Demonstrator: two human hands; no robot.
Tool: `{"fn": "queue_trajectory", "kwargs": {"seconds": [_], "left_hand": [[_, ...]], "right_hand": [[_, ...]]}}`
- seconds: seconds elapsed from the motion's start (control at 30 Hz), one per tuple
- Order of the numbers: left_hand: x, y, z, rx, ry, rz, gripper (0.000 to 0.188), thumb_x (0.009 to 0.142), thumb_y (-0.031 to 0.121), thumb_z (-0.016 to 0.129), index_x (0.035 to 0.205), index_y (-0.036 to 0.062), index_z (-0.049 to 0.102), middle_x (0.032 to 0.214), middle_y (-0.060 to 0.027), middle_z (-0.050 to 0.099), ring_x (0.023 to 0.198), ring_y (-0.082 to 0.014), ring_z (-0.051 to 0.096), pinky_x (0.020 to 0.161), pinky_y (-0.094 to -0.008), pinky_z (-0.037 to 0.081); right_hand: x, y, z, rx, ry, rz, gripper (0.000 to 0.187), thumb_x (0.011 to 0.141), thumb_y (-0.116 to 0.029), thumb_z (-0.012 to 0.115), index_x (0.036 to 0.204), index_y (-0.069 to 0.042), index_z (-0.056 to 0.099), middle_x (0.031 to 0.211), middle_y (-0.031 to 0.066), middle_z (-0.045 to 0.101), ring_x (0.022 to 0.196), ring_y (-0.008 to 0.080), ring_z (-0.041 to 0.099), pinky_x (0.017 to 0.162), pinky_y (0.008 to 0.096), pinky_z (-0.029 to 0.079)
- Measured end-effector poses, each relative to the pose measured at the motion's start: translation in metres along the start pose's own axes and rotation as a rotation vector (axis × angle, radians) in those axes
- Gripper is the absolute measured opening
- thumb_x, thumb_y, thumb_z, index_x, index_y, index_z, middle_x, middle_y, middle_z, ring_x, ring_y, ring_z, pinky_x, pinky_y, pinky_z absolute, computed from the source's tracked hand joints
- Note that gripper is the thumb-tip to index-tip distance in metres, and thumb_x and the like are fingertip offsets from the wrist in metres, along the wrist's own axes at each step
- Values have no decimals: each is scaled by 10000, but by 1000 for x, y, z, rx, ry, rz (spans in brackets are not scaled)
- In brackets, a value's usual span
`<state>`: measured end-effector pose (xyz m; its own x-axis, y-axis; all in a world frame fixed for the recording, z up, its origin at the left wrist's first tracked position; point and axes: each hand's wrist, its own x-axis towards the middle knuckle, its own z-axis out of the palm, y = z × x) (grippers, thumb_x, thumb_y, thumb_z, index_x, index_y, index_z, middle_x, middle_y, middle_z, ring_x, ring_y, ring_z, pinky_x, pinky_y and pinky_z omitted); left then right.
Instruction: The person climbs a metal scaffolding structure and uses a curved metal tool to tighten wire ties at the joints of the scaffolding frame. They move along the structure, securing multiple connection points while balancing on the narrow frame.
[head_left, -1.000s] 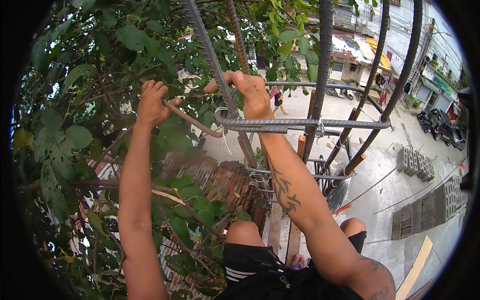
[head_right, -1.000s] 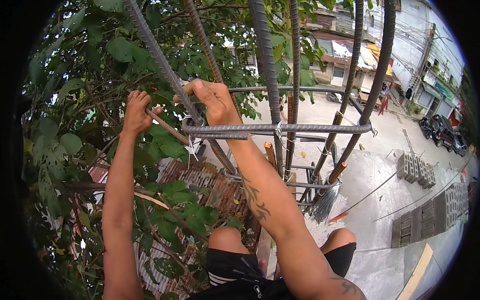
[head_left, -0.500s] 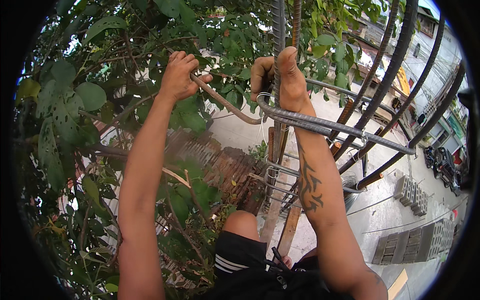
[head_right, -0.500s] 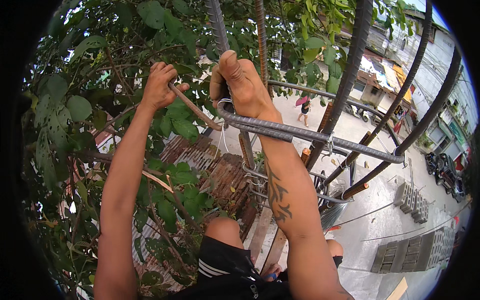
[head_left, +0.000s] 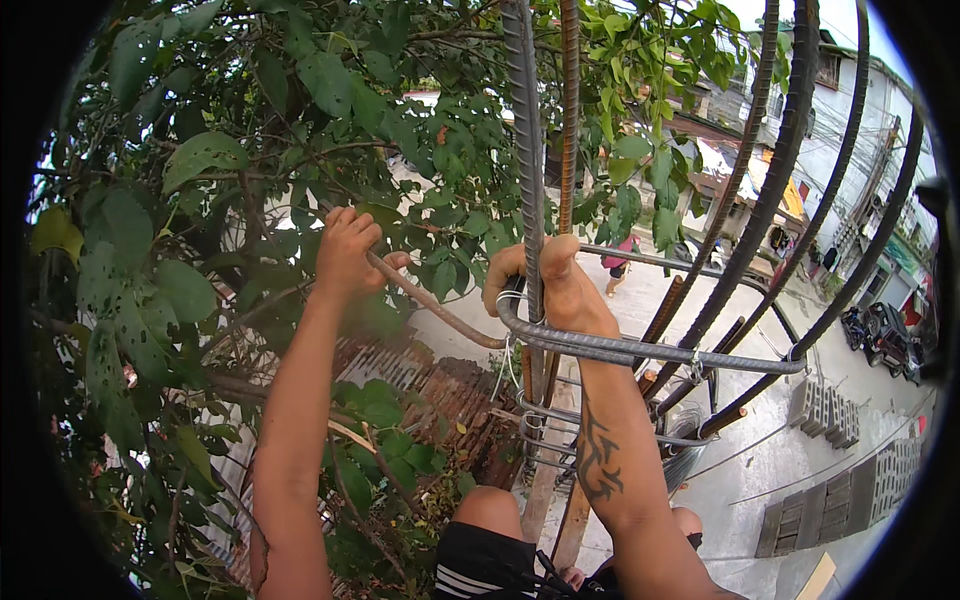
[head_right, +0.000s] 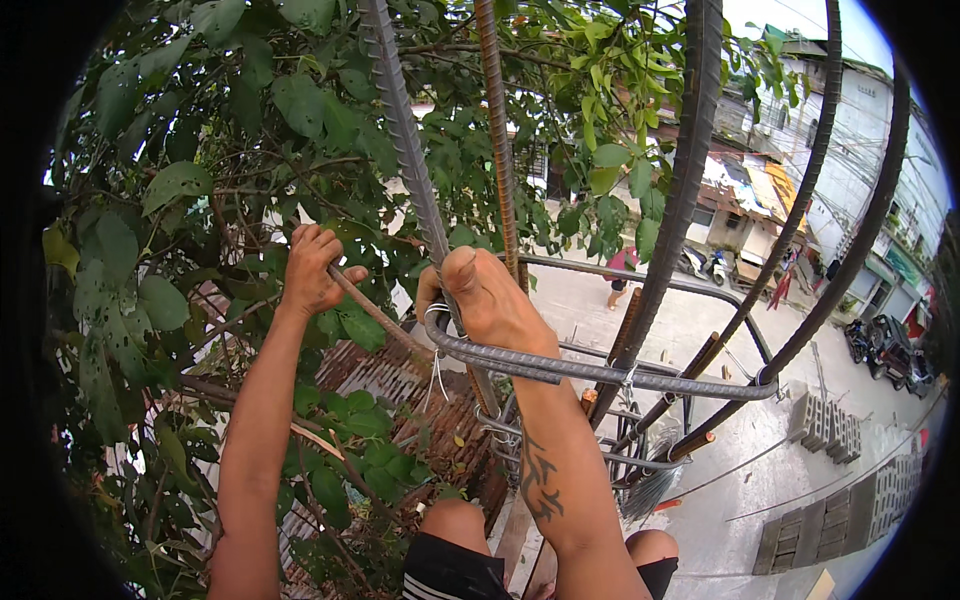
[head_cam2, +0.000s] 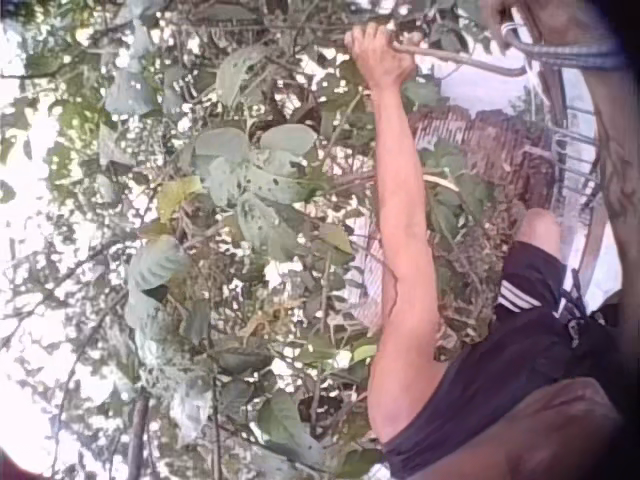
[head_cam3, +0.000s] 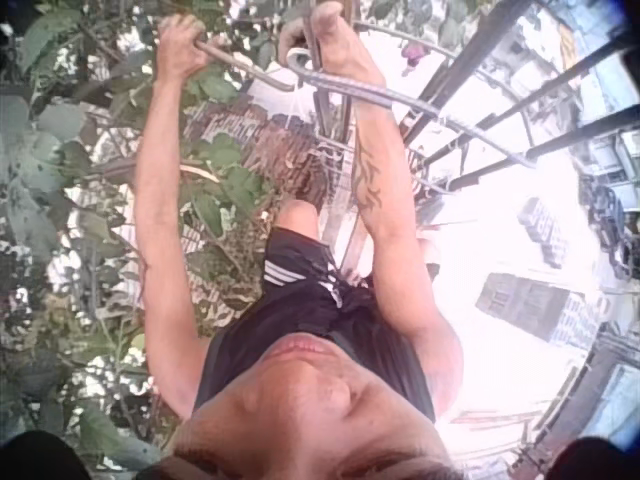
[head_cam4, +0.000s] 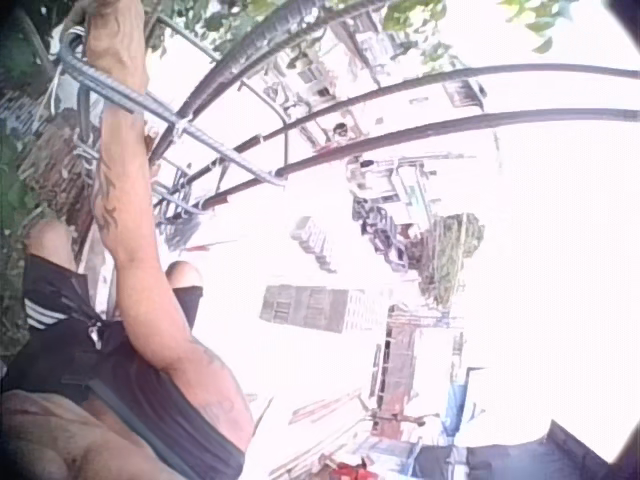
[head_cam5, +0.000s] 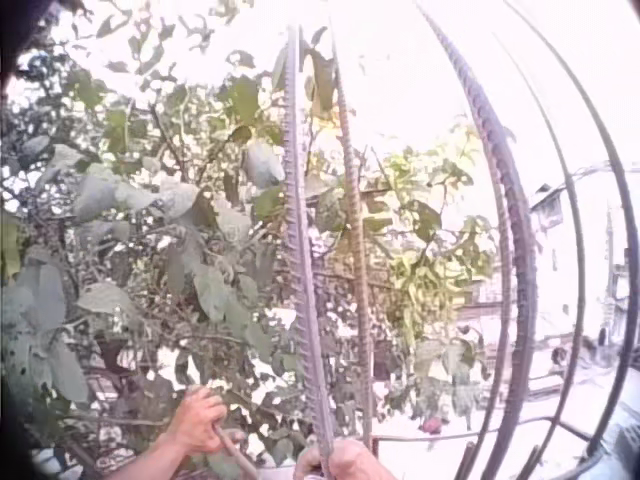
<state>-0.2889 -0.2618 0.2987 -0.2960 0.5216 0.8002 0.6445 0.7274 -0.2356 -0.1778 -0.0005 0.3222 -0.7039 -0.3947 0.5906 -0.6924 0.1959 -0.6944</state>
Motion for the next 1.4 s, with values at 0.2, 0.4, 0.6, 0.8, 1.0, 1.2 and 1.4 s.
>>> {"fn": "queue_trajectory", "kwargs": {"seconds": [0.2,0.4,0.6,0.8,1.0,1.2,1.4], "left_hand": [[2,1,1,3,-21,-6,452,589,401,764,587,37,497,695,-92,508,767,-305,493,814,-415,375],[-27,18,11,-63,-78,-117,456,609,397,761,555,49,471,655,-86,500,723,-296,489,788,-409,381],[-95,64,39,-252,-173,-363,473,652,419,743,533,49,473,615,-83,508,705,-282,490,737,-390,371],[-142,167,67,-716,-211,-588,416,708,332,715,535,35,481,561,-112,488,593,-301,468,595,-390,355],[-160,247,44,-1071,-442,-928,485,830,402,628,627,-25,518,556,-108,461,567,-237,469,531,-377,347],[-152,308,27,-1265,-406,-1129,516,898,484,517,758,-12,550,618,-85,479,618,-182,471,575,-354,376],[-151,324,72,-1429,-320,-1032,558,879,504,541,675,-7,451,602,-56,430,603,-143,408,538,-334,332]], "right_hand": [[0,14,5,59,92,-130,936,822,-760,132,573,15,593,471,94,439,483,231,450,485,347,319],[-6,25,11,161,135,-54,946,833,-751,91,542,18,560,498,64,452,499,164,426,482,297,303],[-2,20,15,166,135,-43,951,853,-710,14,538,13,545,509,84,474,497,187,443,503,304,330],[-2,19,15,162,176,-42,955,862,-696,12,521,14,552,489,95,480,494,196,446,504,301,334],[-5,20,15,216,202,-3,912,901,-651,65,528,20,557,496,99,483,512,189,438,514,294,320],[-4,20,15,187,205,-10,909,899,-656,82,530,25,557,498,106,488,510,180,435,513,288,316],[-4,20,14,201,235,-7,913,896,-661,84,532,24,564,496,108,498,488,179,425,502,291,315]]}}
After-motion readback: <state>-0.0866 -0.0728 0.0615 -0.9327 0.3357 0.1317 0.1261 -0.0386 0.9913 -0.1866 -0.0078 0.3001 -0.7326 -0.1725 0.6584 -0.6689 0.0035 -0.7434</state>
